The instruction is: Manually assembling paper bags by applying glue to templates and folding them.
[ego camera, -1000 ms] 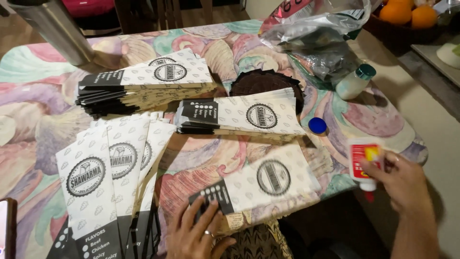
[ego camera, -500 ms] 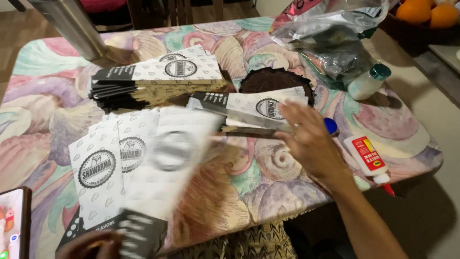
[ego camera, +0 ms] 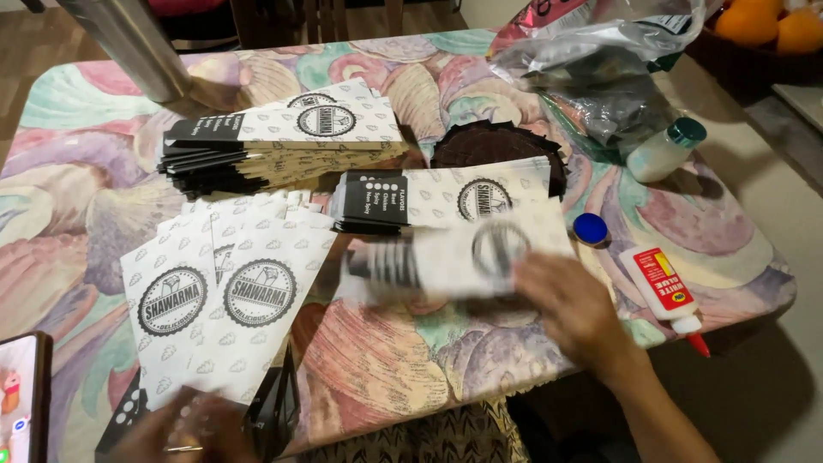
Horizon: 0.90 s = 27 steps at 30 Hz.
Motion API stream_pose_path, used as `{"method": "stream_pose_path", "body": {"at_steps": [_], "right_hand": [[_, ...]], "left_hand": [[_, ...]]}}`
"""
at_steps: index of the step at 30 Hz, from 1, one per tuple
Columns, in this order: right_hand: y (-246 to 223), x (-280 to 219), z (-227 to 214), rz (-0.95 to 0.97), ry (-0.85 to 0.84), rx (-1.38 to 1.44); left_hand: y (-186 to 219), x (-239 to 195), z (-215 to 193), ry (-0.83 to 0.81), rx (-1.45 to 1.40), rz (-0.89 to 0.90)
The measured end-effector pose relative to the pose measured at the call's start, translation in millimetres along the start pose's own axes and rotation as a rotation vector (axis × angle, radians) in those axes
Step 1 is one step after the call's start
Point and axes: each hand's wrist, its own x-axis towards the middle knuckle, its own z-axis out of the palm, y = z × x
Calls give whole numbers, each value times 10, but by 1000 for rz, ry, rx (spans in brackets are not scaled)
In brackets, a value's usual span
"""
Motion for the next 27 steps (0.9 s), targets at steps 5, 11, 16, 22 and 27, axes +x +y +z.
{"method": "stream_pose_path", "body": {"at_steps": [5, 11, 16, 22, 27], "right_hand": [[-459, -248, -285, -111, -68, 163], [-377, -491, -431, 38, -170, 218], [-250, -575, -488, 37, -107, 210], [182, -889, -591, 195, -19, -2], [1000, -1260, -914, 716, -221, -612]], "left_hand": [[-947, -1057, 3059, 223, 1446, 179], [-1612, -63, 2097, -75, 1872, 1834], [-1595, -62, 2077, -77, 1888, 1803], [-1516, -141, 2099, -130, 1906, 1753], [-1323, -87, 2061, -223, 1947, 1832]]}}
